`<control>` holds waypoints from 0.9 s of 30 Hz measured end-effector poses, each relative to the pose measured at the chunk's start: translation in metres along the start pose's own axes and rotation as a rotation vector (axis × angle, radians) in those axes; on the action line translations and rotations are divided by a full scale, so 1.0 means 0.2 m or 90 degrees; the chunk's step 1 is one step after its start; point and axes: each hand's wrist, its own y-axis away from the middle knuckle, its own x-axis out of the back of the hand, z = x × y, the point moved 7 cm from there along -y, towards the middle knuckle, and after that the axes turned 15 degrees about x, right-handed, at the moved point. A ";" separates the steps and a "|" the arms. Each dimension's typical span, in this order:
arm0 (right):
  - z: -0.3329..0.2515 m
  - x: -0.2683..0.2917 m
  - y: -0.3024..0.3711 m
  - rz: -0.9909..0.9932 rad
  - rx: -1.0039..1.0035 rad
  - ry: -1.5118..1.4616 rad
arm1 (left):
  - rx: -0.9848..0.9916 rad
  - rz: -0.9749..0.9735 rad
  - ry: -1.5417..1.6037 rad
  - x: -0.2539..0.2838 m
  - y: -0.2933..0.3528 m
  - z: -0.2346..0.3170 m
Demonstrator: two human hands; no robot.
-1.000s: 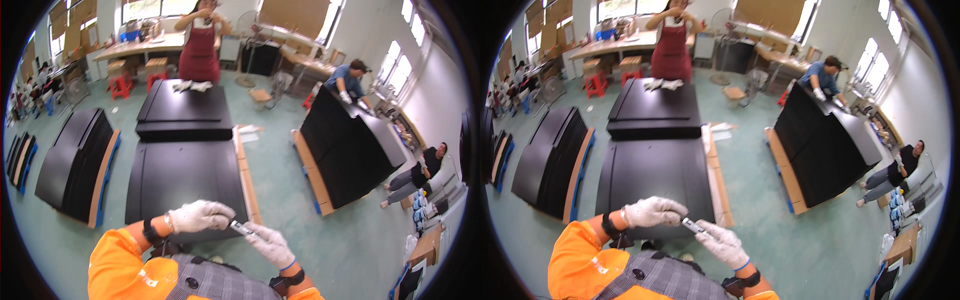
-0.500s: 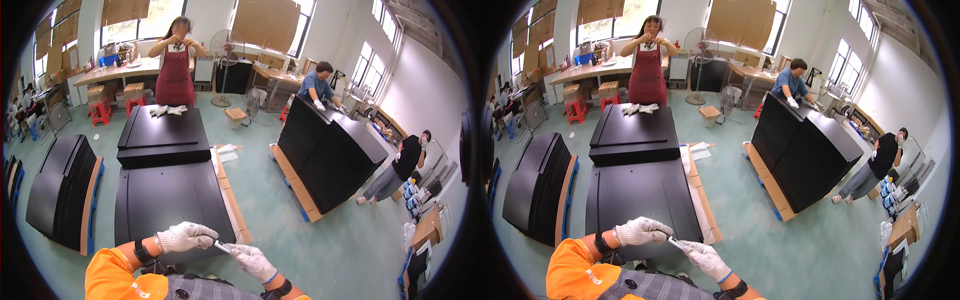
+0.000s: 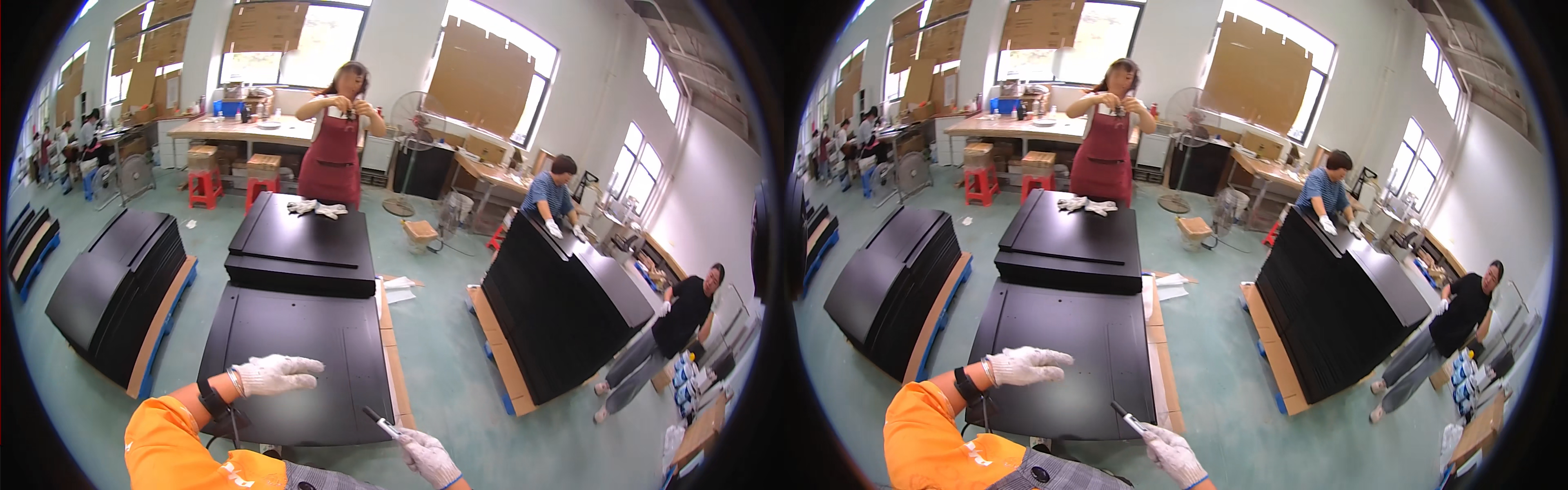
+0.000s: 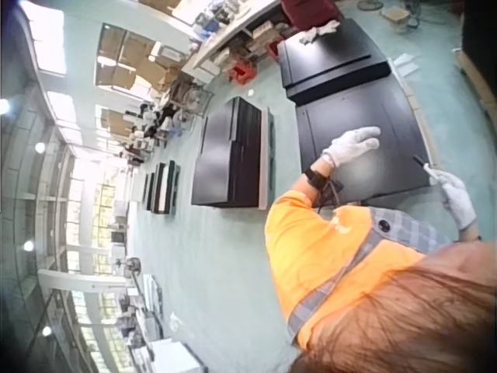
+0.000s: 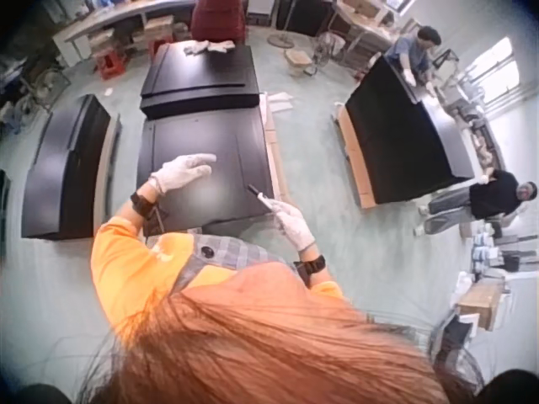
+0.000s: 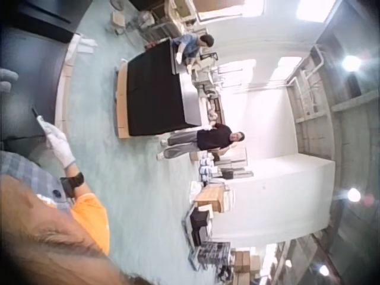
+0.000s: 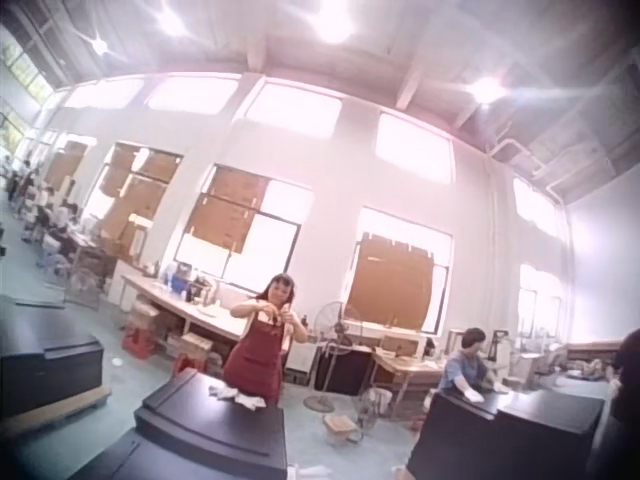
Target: Sorting and stacking black furniture panels and marking one with a pen in a factory environment.
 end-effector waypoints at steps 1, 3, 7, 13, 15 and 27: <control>0.02 0.04 0.00 0.032 -0.010 0.019 | 0.026 0.032 -0.058 0.05 0.03 -0.04; 0.05 0.09 -0.03 0.032 -0.025 0.024 | 0.061 0.065 -0.082 0.14 0.05 -0.17; 0.07 0.14 -0.07 0.020 0.004 0.045 | 0.117 0.094 -0.146 0.30 0.19 -0.24; 0.03 0.04 -0.18 0.004 0.019 0.093 | -0.034 0.102 0.134 0.60 0.19 -0.30; 0.04 0.02 -0.18 0.010 0.031 0.102 | -0.015 0.165 0.175 0.65 0.18 -0.26; 0.14 -0.17 -0.31 -0.087 -0.044 0.101 | 0.253 0.187 -0.629 0.36 0.02 -0.74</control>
